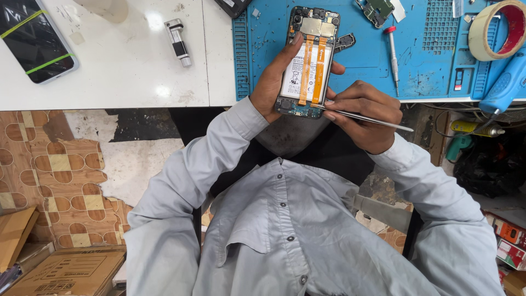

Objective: The person repairs a smartphone at a workbench: they unscrew the back cover with a screwdriver, remove the cover, pry and lift the battery using tweezers and a metal tool, detach internal components, and apply a heat gun to the phone frame.

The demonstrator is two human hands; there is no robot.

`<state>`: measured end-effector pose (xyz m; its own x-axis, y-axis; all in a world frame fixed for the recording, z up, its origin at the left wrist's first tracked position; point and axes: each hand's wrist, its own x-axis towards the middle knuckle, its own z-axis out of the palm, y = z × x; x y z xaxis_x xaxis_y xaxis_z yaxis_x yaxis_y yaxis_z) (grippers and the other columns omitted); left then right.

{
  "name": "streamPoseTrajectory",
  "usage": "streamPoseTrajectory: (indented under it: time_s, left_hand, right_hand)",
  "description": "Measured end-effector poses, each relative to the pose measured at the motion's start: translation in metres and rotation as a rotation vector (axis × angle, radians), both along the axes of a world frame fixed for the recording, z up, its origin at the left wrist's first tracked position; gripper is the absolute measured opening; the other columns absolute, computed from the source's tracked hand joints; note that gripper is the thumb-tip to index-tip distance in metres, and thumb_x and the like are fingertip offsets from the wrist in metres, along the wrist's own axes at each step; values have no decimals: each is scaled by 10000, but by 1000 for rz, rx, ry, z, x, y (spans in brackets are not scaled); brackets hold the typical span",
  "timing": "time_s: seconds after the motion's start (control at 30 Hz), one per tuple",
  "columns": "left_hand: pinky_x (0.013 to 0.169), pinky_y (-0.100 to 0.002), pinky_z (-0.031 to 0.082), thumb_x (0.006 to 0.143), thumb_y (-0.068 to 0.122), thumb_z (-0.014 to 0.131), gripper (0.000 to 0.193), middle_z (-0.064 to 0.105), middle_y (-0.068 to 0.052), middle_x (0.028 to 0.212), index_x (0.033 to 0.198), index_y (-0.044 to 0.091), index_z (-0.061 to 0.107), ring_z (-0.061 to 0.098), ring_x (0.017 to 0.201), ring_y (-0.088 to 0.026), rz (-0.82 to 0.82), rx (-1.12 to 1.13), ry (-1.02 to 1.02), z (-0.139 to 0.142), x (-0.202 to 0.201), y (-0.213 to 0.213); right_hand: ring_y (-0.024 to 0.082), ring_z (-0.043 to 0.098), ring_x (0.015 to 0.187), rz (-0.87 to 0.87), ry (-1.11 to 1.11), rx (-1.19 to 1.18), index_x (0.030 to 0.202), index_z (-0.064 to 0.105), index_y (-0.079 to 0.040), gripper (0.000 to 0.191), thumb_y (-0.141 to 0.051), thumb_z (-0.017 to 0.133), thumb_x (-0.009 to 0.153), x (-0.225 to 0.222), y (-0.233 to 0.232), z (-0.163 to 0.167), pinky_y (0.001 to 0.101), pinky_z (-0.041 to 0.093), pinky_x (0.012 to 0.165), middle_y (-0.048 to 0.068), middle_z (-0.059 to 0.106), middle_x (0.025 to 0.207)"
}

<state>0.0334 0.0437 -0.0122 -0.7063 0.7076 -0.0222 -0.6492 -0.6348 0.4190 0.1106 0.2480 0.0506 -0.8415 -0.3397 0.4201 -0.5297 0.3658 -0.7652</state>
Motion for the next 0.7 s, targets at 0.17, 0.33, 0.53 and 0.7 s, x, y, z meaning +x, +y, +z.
streamPoseTrajectory:
  time_s: [0.17, 0.33, 0.53, 0.7]
  left_hand:
    - [803, -420, 672, 1100, 550, 405, 640, 700, -275, 1209, 1404, -3, 512, 767, 917, -326, 10, -6, 31, -3, 1, 2]
    - [805, -414, 673, 1094, 547, 403, 640, 705, -280, 1207, 1410, 3, 515, 770, 926, -316, 28, -27, 54, -5, 1, 4]
    - [806, -413, 675, 1098, 549, 397, 644, 708, -284, 1210, 1415, 2, 516, 772, 930, -315, 33, -34, 73, -5, 1, 4]
    - [800, -414, 677, 1091, 551, 398, 645, 706, -280, 1206, 1413, 4, 512, 773, 923, -314, 27, -40, 65, -5, 1, 4]
  right_hand:
    - [202, 698, 830, -22, -37, -13, 1056, 744, 12, 221, 13, 866, 871, 1, 1, -2, 280, 523, 657, 129, 716, 981]
    - [198, 705, 828, -16, -47, -36, 1062, 745, 6, 220, 2, 861, 875, 2, 0, -5, 271, 534, 650, 130, 724, 990]
    - [195, 708, 828, 3, -53, -52, 1064, 744, 2, 215, 1, 854, 879, 2, 0, -5, 266, 539, 654, 134, 726, 993]
    - [195, 703, 826, 14, -58, -55, 1067, 745, 3, 214, 3, 851, 880, 2, 0, -4, 266, 536, 654, 140, 727, 998]
